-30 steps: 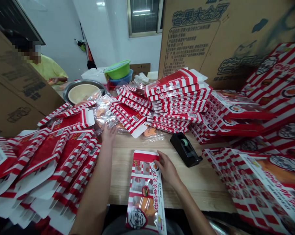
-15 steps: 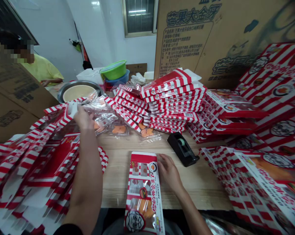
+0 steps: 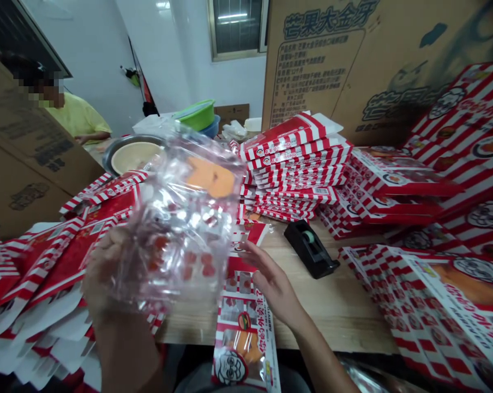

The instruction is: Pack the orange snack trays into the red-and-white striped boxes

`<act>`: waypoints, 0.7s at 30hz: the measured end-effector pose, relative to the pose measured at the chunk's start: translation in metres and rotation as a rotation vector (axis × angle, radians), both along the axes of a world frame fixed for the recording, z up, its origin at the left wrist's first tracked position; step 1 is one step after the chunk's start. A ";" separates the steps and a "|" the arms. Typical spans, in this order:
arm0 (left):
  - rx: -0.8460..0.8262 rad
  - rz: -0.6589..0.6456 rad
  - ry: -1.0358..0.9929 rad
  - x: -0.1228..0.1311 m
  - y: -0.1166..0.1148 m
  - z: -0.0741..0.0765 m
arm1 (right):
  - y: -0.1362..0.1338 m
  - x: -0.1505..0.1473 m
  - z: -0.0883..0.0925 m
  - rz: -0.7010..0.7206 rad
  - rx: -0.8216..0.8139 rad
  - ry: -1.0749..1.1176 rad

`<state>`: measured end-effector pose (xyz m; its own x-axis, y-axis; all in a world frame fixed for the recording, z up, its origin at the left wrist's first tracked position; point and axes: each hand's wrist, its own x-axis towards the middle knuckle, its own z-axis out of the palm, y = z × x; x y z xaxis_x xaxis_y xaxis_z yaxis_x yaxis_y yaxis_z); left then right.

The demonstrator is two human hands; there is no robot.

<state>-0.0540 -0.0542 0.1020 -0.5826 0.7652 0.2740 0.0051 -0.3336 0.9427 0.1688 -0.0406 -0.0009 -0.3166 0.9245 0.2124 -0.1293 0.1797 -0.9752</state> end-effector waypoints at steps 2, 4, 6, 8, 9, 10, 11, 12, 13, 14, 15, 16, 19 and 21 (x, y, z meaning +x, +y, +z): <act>-0.063 -0.246 -0.041 0.009 -0.006 -0.010 | -0.002 -0.004 0.007 0.058 -0.110 0.127; -0.208 -0.539 0.053 0.011 -0.009 -0.022 | -0.001 -0.004 0.009 -0.015 -0.244 0.210; -0.355 -0.721 0.259 0.011 -0.006 -0.033 | 0.000 0.004 0.007 -0.157 -0.331 0.273; -0.435 -0.751 0.398 0.014 0.005 -0.039 | 0.000 0.021 0.004 -0.258 -0.336 0.319; -0.440 -0.720 0.419 0.017 0.014 -0.040 | -0.001 0.032 0.003 -0.281 -0.321 0.314; -0.423 -0.670 0.395 0.022 0.025 -0.040 | -0.003 0.043 0.003 -0.296 -0.300 0.286; -0.386 -0.613 0.340 0.028 0.039 -0.039 | -0.006 0.055 0.004 -0.308 -0.269 0.232; -0.341 -0.561 0.271 0.035 0.056 -0.036 | -0.010 0.065 0.006 -0.328 -0.221 0.153; -0.297 -0.492 0.157 0.043 0.074 -0.033 | -0.015 0.075 0.008 -0.355 -0.146 0.051; -0.263 -0.443 0.093 0.051 0.093 -0.029 | -0.019 0.082 0.009 -0.374 -0.036 -0.073; -0.248 -0.418 0.050 0.060 0.114 -0.024 | -0.023 0.086 0.009 -0.380 0.105 -0.210; -0.251 -0.398 0.003 0.068 0.134 -0.020 | -0.026 0.088 0.007 -0.368 0.266 -0.354; -0.313 -0.390 -0.132 0.087 0.188 -0.009 | -0.035 0.081 -0.019 -0.299 0.683 -0.703; -0.370 -0.407 -0.203 0.095 0.213 -0.004 | -0.043 0.071 -0.051 -0.359 0.730 -0.778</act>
<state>0.0406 0.1589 0.0985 -0.2344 0.9619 -0.1407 -0.2475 0.0810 0.9655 0.2397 -0.0838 -0.0520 -0.3392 0.7236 0.6011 0.6424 0.6449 -0.4139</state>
